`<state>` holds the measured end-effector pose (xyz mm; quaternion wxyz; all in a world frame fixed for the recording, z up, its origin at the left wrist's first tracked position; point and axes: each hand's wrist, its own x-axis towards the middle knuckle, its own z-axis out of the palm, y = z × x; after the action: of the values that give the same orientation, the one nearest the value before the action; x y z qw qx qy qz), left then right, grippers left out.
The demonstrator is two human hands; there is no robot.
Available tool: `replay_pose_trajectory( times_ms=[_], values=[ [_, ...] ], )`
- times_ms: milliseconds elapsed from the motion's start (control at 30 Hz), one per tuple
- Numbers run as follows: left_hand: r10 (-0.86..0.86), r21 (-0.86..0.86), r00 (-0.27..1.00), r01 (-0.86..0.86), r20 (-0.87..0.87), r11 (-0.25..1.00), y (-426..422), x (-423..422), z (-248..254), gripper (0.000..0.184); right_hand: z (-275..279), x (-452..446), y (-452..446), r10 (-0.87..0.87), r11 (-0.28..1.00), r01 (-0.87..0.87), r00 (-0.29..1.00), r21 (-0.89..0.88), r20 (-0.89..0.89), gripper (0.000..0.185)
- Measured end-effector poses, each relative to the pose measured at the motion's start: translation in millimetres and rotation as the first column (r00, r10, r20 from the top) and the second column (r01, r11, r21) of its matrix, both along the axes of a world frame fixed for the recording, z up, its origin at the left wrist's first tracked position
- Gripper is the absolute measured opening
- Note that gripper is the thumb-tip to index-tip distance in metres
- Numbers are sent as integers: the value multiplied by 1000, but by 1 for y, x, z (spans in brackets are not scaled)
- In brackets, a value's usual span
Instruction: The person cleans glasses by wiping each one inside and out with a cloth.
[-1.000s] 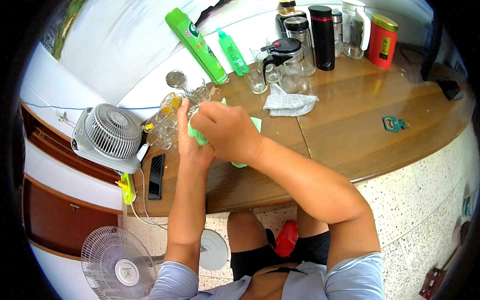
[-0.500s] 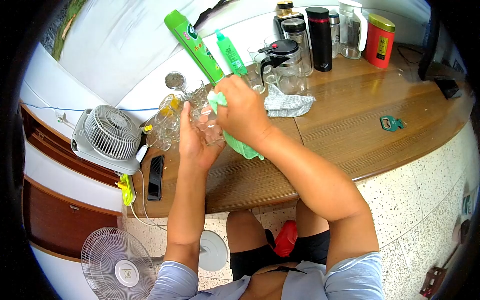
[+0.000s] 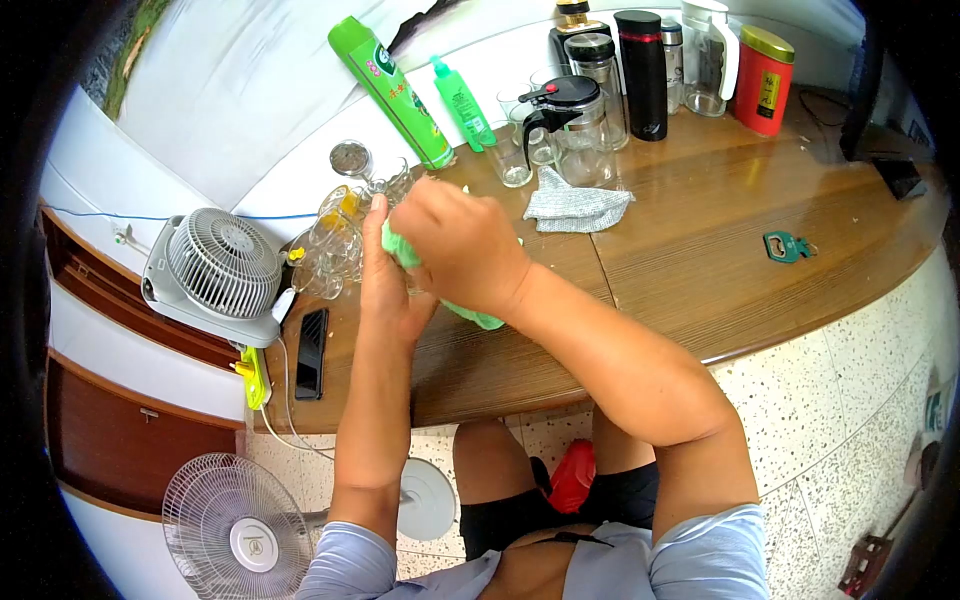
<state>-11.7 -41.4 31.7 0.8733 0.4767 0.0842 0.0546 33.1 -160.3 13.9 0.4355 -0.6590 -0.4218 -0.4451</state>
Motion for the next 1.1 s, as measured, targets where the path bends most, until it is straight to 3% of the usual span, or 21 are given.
replay_pose_trajectory(
  times_ms=[100,233,367,467,567,833,967,1100],
  values=[
    [-50,64,999,49,21,997,11,4,-10,63,-1,12,-1,-26,989,38,995,140,-93,22],
    [-85,-31,996,84,-14,996,14,8,-12,71,-5,26,-1,-23,970,73,977,234,-213,19],
    [-131,-148,991,129,-2,981,14,6,-6,70,-9,24,2,27,978,20,975,206,-221,21],
    [3,-173,997,-16,-75,985,12,2,1,68,-10,10,5,64,989,-36,978,140,-200,22],
    [25,-270,1000,-28,-15,962,17,4,-1,65,-7,-4,6,70,997,-66,987,32,-143,22],
    [-70,-144,997,64,-41,987,11,-1,-1,59,-7,-6,5,48,998,-47,999,-36,21,23],
    [-121,-142,992,123,21,982,9,5,-10,56,-1,5,1,-7,993,12,999,117,-40,24],
    [-157,-143,987,150,-41,978,7,0,-5,55,-5,18,0,-19,980,44,992,193,-127,24]
  ],
)
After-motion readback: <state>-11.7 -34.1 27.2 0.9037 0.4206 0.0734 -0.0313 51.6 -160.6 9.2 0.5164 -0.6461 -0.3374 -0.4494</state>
